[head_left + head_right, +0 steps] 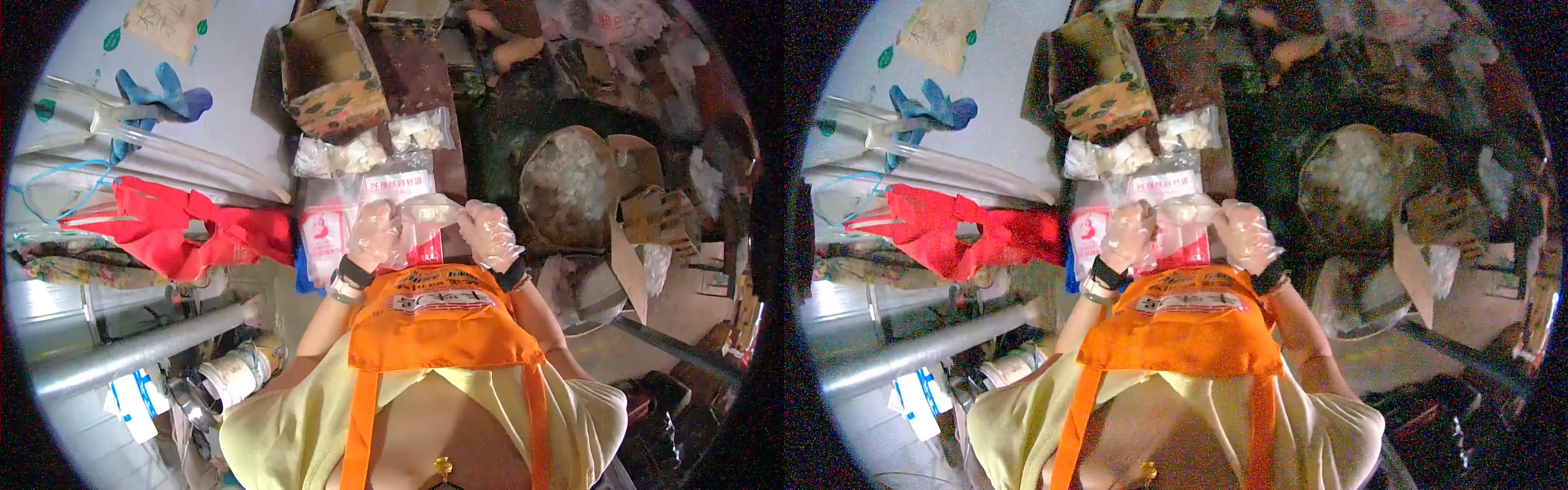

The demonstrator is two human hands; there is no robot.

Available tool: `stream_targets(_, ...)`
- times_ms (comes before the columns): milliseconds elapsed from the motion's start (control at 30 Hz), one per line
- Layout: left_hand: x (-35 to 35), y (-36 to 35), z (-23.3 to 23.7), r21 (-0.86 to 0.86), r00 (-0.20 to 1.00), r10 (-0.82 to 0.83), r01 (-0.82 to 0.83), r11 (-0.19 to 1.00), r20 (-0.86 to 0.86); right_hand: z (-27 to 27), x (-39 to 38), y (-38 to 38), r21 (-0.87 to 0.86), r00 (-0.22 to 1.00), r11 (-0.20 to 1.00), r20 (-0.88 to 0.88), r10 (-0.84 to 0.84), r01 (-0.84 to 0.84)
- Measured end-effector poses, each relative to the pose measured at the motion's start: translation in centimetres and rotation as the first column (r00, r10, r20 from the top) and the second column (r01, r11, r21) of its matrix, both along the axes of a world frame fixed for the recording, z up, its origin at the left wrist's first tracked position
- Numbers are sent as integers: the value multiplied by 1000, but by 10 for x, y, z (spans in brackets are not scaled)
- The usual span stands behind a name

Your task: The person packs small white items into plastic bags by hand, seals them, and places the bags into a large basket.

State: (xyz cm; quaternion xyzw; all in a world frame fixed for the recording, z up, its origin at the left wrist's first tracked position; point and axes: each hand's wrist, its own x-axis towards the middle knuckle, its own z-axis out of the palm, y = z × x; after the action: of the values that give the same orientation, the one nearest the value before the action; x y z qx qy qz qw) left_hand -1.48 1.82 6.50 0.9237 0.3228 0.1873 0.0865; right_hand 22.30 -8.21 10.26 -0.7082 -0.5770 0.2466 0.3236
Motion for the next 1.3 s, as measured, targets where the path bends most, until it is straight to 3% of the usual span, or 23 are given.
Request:
stream_targets(67, 9, -6, 7, -194, 984, 166, -150, 969, 66, -7, 6, -5, -13, 994, 1000, 104, 16, -15)
stream_targets(100, 3, -2, -20, 38, 992, -8, 4, 999, 125, -22, 10, -7, 16, 988, 1000, 152, 23, -26)
stream_targets(133, 6, -3, -20, -18, 991, 12, -10, 1000, 130, -22, 10, -8, 45, 979, 998, 202, 28, -37)
stream_targets(167, 12, -3, -19, -69, 990, 27, -18, 997, 136, -17, 11, -9, -117, 998, 993, 54, -14, 21)
stream_targets(267, 20, -5, -7, -191, 991, 39, -14, 982, 132, -18, 20, -19, -92, 983, 996, -185, -7, -10)
stream_targets(300, 22, -5, 0, -221, 991, 36, -7, 975, 130, -18, 15, -18, 79, 991, 997, -130, -6, 16)
stream_targets(333, 24, -3, 13, -184, 997, -39, 52, 982, 73, -8, 12, -20, 44, 996, 998, -75, -42, 45)
stream_targets(400, 27, -2, 27, -445, 979, -27, 115, 888, 201, -11, 15, -23, 27, 989, 995, -109, -97, 100)
stream_targets(500, 36, -6, -3, -582, 964, 77, 88, 808, 253, -12, 21, -26, 21, 972, 987, -178, -155, 161)
stream_targets(567, 40, -6, -19, -222, 960, -164, 214, 951, 225, -17, 28, -27, 41, 969, 982, -175, -174, 184)
stream_targets(633, 47, -20, -52, -643, 950, 140, 76, 762, 278, -28, 36, -30, -13, 976, 982, -114, -186, 186)
stream_targets(733, 44, -22, -32, -590, 975, -91, 195, 784, 202, -43, 46, -34, 16, 979, 986, -122, -163, 166)
stream_targets(767, 36, -19, -29, -174, 937, -339, 348, 921, 78, -45, 46, -38, 41, 978, 987, -141, -151, 159)
stream_targets(867, 52, -30, -11, -494, 965, -39, 168, 853, 261, -36, 44, -39, -73, 912, 976, -349, -217, 205)
stream_targets(900, 46, -26, -12, -418, 948, -193, 288, 862, 255, -38, 45, -39, -83, 912, 977, -351, -211, 194)
stream_targets(967, 40, -27, -14, -238, 946, -256, 299, 924, 197, -38, 47, -38, -94, 923, 979, -328, -200, 178)
stream_targets(1033, 41, -33, -2, -350, 946, -153, 251, 903, 285, -37, 50, -38, -80, 931, 986, -325, -164, 146)
stream_targets(1133, 45, -30, 17, -285, 982, -178, 189, 940, 64, -47, 57, -38, 19, 953, 994, -286, -97, 107)
stream_targets(1167, 46, -29, 4, -319, 984, -154, 174, 931, 88, -49, 58, -39, -11, 932, 993, -342, -118, 122)
stream_targets(1233, 48, -30, -29, -478, 933, -72, 246, 843, 354, -49, 58, -38, -72, 878, 987, -450, -161, 144)
stream_targets(1300, 49, -30, -34, -424, 930, -95, 251, 870, 355, -46, 53, -39, 9, 848, 986, -511, -136, 164)
